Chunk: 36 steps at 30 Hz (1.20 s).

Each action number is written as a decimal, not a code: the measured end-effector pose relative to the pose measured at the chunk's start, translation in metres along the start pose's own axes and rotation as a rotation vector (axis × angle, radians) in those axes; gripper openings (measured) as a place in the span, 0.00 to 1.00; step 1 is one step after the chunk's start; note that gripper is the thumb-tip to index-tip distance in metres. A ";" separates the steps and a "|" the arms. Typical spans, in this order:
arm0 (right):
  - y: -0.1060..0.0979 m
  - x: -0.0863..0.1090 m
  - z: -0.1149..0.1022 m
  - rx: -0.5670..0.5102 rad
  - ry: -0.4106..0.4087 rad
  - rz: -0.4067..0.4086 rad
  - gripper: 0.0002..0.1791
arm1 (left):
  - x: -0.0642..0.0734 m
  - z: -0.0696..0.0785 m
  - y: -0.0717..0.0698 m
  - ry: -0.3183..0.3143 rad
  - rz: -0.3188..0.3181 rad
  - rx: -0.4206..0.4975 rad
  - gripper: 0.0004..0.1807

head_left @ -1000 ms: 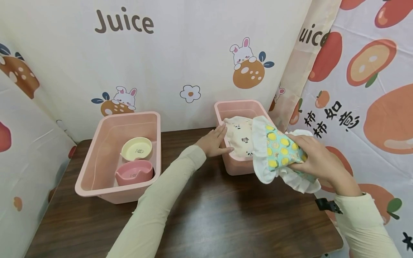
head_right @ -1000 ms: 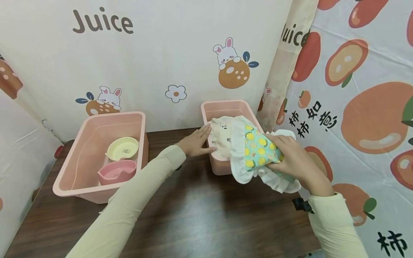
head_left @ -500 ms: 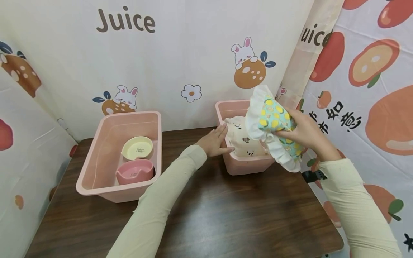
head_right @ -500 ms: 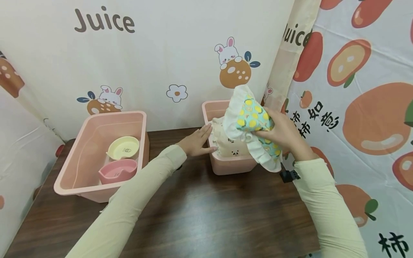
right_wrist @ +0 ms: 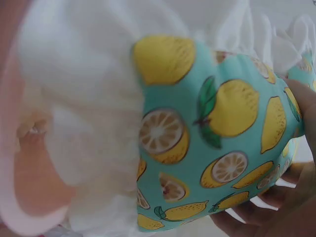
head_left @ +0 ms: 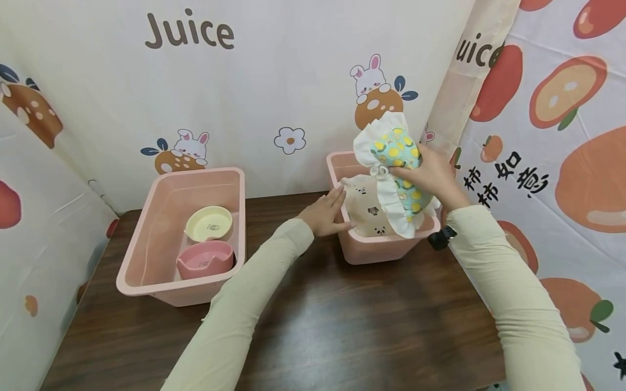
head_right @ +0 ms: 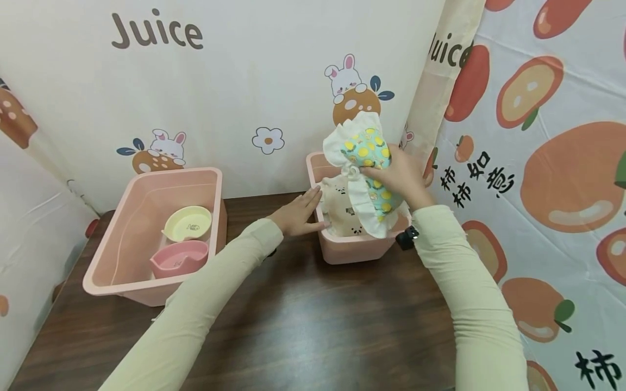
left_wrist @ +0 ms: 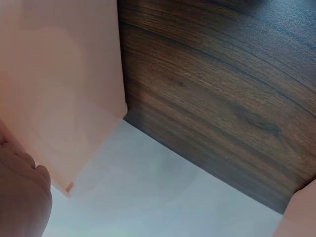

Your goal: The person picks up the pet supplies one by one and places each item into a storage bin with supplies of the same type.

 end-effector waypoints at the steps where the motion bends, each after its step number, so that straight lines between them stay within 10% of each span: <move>1: 0.002 -0.003 0.000 -0.003 0.015 0.004 0.43 | 0.000 0.000 0.000 0.000 0.000 -0.002 0.53; 12: 0.034 -0.018 0.023 -0.121 0.160 0.007 0.37 | 0.000 0.001 0.001 -0.005 -0.020 0.023 0.52; 19: 0.054 -0.020 0.047 0.070 0.290 -0.018 0.42 | -0.001 0.000 0.002 -0.012 -0.030 0.028 0.53; 31: 0.094 -0.018 0.066 -0.136 0.299 -0.029 0.49 | -0.001 -0.001 0.005 -0.014 -0.044 0.005 0.53; 36: 0.101 -0.017 0.065 -0.054 0.282 -0.036 0.46 | 0.000 -0.001 0.001 -0.015 -0.005 0.030 0.53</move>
Point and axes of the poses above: each hand's wrist, its own x-axis away from the middle knuckle, its own y-axis out of the palm, z = x × y, the point moved 10 cm from there along -x, towards the middle knuckle, and after that the axes turned 11 degrees about -x, right-handed, at the moved point
